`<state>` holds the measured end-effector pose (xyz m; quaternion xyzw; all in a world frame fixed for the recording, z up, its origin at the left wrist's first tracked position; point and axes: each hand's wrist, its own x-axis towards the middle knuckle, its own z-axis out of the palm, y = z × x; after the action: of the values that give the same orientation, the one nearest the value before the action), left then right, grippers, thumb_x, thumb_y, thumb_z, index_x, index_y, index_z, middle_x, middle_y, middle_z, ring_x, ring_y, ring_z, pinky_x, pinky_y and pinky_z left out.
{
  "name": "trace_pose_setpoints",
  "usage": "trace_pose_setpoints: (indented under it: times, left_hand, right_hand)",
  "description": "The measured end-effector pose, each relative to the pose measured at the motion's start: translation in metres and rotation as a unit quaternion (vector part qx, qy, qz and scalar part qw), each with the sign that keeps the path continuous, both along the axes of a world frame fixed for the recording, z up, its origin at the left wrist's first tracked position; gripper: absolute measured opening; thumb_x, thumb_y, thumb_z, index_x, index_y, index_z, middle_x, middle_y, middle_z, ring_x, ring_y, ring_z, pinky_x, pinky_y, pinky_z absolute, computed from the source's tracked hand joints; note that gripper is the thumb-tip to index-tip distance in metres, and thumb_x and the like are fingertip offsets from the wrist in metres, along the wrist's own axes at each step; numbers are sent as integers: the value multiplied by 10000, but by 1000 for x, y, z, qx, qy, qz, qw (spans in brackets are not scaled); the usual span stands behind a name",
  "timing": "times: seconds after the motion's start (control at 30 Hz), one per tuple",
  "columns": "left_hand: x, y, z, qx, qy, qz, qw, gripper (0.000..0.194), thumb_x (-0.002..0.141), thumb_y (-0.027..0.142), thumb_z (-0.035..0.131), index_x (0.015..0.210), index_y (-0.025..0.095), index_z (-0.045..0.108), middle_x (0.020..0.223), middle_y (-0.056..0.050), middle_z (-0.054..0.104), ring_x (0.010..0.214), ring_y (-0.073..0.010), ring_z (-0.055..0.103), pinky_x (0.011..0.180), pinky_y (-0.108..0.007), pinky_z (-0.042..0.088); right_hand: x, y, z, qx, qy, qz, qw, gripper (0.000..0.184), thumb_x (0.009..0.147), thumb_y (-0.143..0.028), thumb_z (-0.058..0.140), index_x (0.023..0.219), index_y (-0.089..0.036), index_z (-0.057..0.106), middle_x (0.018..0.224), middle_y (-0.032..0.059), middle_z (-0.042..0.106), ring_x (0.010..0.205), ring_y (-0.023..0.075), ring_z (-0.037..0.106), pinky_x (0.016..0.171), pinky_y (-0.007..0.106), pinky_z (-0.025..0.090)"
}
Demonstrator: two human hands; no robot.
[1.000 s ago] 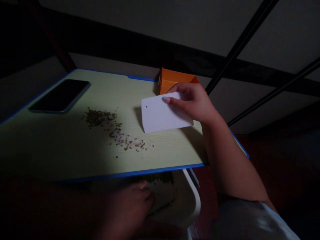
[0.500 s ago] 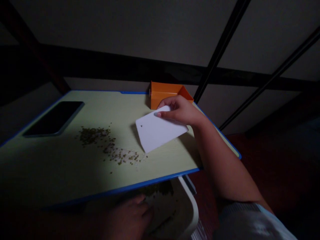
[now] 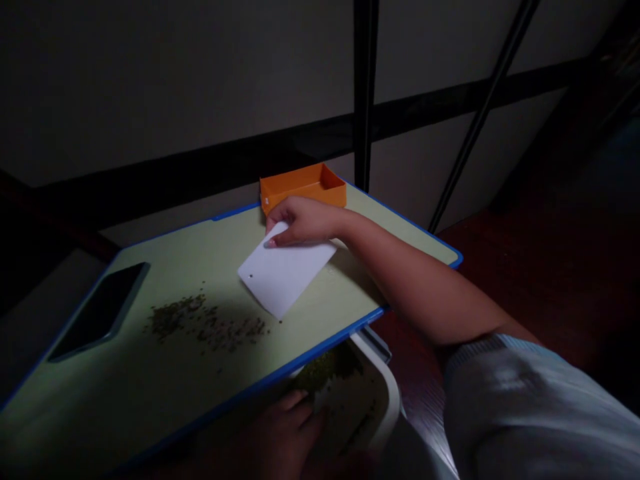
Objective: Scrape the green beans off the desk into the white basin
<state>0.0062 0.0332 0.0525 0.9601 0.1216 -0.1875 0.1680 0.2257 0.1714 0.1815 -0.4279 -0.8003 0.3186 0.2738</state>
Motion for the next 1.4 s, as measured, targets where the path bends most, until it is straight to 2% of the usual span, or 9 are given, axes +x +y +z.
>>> trace_pose_setpoints:
  times: [0.07,0.2,0.33,0.43,0.53,0.7,0.83,1.27,1.4]
  left_hand:
    - [-7,0,-9,58,-91,-41,993,383,932,347,509,1258,159,573,1022,-107,693,945,-232,652,961,-430,474]
    - [-13,0,-8,172,-177,-156,956,599,963,406,458,1501,317,210,843,-37,665,764,-207,658,787,-411,554]
    - [-9,1,4,189,-187,-159,951,606,1004,446,315,1518,336,13,801,-36,649,732,-212,664,728,-407,569]
    - [-8,2,7,192,-208,-169,944,613,1005,450,290,1526,279,16,739,-41,629,659,-215,648,643,-400,575]
    - [-9,3,4,205,-231,-165,937,623,999,455,303,1522,285,9,700,-30,611,613,-209,629,586,-381,568]
    - [-10,0,1,188,-197,-159,949,610,1008,421,292,1498,347,-64,762,-36,625,672,-220,639,617,-386,556]
    - [-10,-2,5,169,-166,-156,959,745,969,498,397,1477,369,-132,811,-33,629,709,-224,635,645,-390,549]
    - [-9,-1,15,142,-139,-162,966,693,992,386,371,1493,342,-107,830,-47,622,742,-229,629,676,-412,545]
    - [-7,1,19,135,-140,-160,968,749,971,361,432,1494,340,-104,847,-46,628,748,-228,630,676,-400,547]
  right_hand:
    - [2,3,-1,11,-6,9,1000,161,759,-246,672,831,-107,636,682,-1,591,607,83,504,539,211,358]
    - [6,7,-4,4,-27,42,999,162,775,-253,671,819,-108,613,674,-20,545,609,71,460,550,209,327]
    - [9,10,-5,-13,-33,68,997,162,789,-259,663,793,-119,583,669,-28,516,609,71,443,551,214,313]
    - [9,11,-5,-33,-25,84,996,169,782,-257,670,776,-120,571,670,-31,503,617,72,441,554,213,320]
    - [10,11,-6,-51,-15,95,994,181,765,-257,689,778,-125,565,670,-39,499,618,67,438,554,209,321]
    - [10,13,-11,-56,-5,111,992,220,760,-277,699,747,-133,534,623,-63,474,573,51,416,524,200,294]
    - [9,12,-12,-52,-10,125,991,218,755,-264,699,730,-133,527,592,-76,455,547,45,402,509,196,278]
    - [10,12,-11,-69,-51,172,981,268,761,-314,710,697,-140,517,588,-78,443,564,45,397,532,207,276]
    - [12,11,-9,-92,-75,185,976,326,744,-362,729,668,-141,502,576,-80,451,555,44,396,534,209,277]
